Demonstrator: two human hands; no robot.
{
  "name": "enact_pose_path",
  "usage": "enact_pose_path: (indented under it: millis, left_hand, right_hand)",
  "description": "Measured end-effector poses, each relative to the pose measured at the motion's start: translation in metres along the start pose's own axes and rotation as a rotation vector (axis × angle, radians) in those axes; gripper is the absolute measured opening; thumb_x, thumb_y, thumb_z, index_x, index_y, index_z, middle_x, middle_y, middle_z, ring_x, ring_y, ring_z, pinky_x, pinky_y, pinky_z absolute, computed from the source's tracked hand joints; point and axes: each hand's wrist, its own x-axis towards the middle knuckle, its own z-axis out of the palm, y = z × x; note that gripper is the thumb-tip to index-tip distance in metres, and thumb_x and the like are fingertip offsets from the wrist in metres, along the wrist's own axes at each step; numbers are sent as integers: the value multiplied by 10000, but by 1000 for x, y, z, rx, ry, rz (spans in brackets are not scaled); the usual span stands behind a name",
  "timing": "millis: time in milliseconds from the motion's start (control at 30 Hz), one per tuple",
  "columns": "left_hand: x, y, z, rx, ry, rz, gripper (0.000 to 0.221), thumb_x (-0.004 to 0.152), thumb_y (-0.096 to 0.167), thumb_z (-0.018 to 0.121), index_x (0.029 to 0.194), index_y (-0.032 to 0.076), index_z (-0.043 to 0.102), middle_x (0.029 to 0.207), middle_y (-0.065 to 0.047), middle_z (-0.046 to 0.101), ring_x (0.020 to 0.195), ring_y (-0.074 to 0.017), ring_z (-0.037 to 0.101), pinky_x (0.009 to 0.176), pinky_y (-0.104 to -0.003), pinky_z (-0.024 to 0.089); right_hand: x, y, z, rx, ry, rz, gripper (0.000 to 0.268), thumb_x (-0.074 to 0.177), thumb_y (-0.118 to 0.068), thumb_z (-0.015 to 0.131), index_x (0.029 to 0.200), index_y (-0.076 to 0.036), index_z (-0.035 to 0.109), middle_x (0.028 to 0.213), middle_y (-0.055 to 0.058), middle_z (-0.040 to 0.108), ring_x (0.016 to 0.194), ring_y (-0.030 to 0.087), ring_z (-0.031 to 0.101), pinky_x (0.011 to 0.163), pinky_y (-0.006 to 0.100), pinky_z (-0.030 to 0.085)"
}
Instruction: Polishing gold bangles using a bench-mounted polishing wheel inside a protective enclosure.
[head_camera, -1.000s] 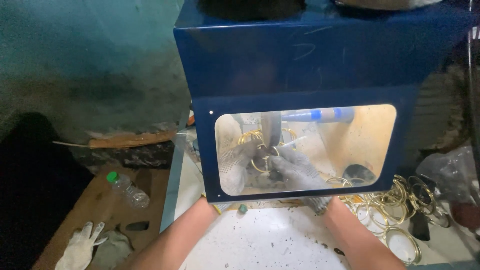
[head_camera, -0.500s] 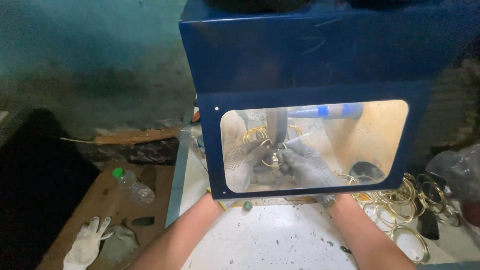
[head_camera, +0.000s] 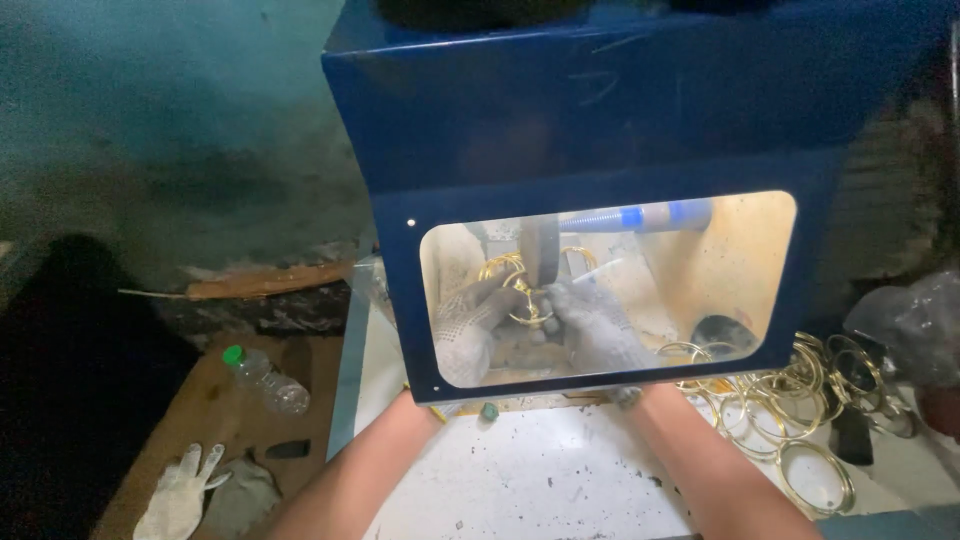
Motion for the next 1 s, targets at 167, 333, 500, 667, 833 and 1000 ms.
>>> enact_pose_path:
  millis: [167,333,500,667,833,1000]
  left_hand:
    - [-25,12,10,29,33,-31,576,857,127,675,1432,119,638,1219,-264,719,1049,-391,731,863,-483,627]
    - [-29,16,9,21,59,-18,572,861,130,671,1431,114,637,1224,-267,715,1052,-392,731,866,-480,627]
    - [-29,15,13,25,61,-23,567,865,132,667,1431,108,636,1231,-270,711,1056,-395,729,870,-476,627]
    - [-34,16,12,23,101,1,560,872,136,660,1430,100,634,1240,-275,706,1061,-398,728,875,-471,627]
    - [-40,20,16,22,94,14,555,876,139,656,1429,94,633,1246,-278,702,1065,-400,727,879,-467,627]
    - [-44,18,14,27,120,14,551,881,142,651,1428,88,632,1253,-281,698,1069,-402,726,883,-463,627]
  right_hand:
    - [31,36,-23,-107,-163,-33,300,987,-167,641,1257,-37,625,828,226,648,810,375,753,681,499,638]
    - [46,53,-38,15,-66,31,372,995,-178,648,1329,-33,574,813,108,572,766,252,670,679,442,602]
    - [-4,-18,25,-177,37,163,429,1017,-259,583,1414,-98,573,947,258,647,969,377,740,843,505,600]
    - [-12,-21,-2,-308,-48,91,391,1002,-196,617,1369,-60,632,944,209,673,913,350,760,746,475,635]
    - [23,21,-3,-177,-23,46,349,1014,-247,606,1314,-69,611,906,177,689,881,317,747,760,463,619]
    - [-21,-25,22,-326,11,69,392,1006,-270,601,1293,-4,613,867,249,663,860,353,738,727,469,608]
